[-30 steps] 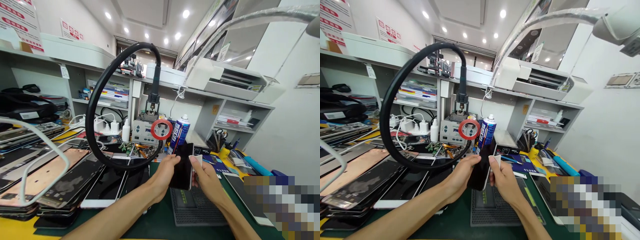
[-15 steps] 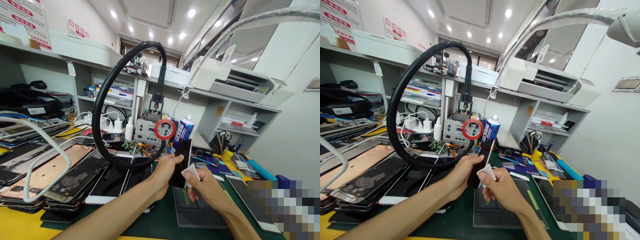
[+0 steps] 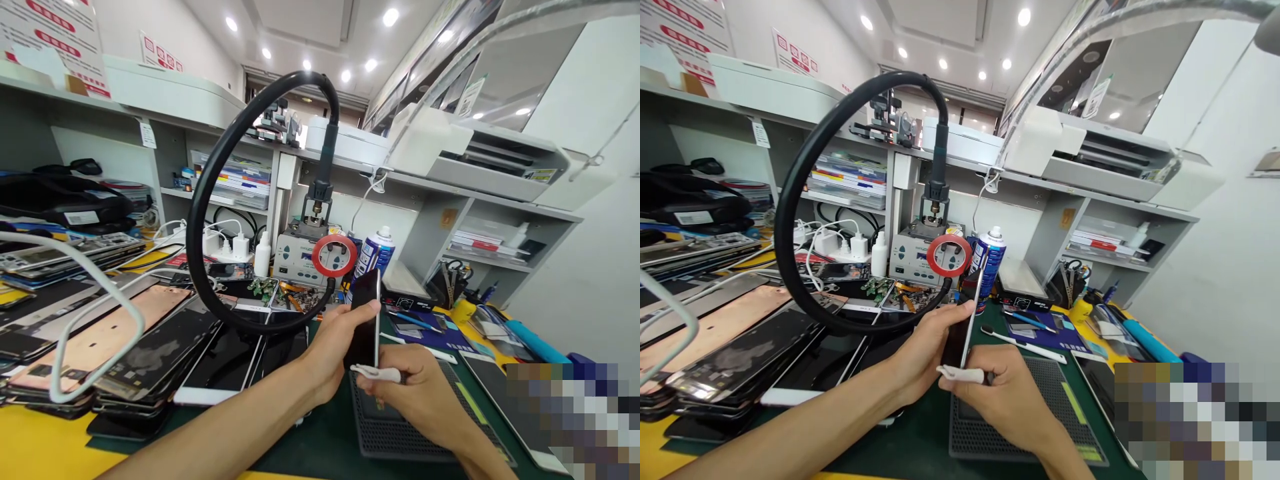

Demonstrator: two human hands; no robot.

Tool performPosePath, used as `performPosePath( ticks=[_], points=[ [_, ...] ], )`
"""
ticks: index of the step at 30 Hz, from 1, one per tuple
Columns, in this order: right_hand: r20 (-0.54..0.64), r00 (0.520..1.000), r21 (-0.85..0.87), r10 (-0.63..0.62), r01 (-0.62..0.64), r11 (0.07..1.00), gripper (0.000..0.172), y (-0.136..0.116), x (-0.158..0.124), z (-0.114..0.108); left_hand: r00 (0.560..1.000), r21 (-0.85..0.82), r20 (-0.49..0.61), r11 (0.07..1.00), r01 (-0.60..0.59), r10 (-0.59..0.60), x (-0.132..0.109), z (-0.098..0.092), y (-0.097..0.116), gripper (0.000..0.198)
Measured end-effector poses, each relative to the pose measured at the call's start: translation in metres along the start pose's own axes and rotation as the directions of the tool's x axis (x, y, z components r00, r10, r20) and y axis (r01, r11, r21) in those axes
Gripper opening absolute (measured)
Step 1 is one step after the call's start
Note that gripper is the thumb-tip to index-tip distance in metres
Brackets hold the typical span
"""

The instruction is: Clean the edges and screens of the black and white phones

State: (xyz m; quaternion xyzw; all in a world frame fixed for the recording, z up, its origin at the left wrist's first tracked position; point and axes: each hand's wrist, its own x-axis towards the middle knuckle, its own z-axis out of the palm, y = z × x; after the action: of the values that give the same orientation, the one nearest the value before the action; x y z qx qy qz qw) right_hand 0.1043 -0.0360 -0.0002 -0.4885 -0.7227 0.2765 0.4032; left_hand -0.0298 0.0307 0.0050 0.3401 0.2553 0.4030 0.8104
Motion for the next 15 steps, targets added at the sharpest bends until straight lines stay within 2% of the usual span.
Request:
performPosePath(
  ticks=[3, 8, 15],
  points=[
    [-0.029, 0.998, -0.053, -0.059, 0.058, 0.997, 0.034, 0.002, 0.0011, 0.0034, 0.999, 0.016, -0.033, 1.0, 0.023, -0.023, -0.0017, 0.003, 0.0014, 0.044],
    [-0.034, 0.999, -0.073, -0.004, 0.002, 0.997, 0.038, 0.0044, 0.0011, 0.0056, 0.999, 0.008, -0.021, 0.999, 0.033, -0.033, -0.0004, 0.0032, 0.0003, 0.042],
    [-0.033, 0.999, -0.228, 0.007, -0.015, 0.974, 0.039, 0.0098, 0.0049, 0.0087, 0.993, -0.013, -0.066, 0.995, 0.096, -0.096, -0.0018, 0.0048, 0.0057, 0.04]
  ],
)
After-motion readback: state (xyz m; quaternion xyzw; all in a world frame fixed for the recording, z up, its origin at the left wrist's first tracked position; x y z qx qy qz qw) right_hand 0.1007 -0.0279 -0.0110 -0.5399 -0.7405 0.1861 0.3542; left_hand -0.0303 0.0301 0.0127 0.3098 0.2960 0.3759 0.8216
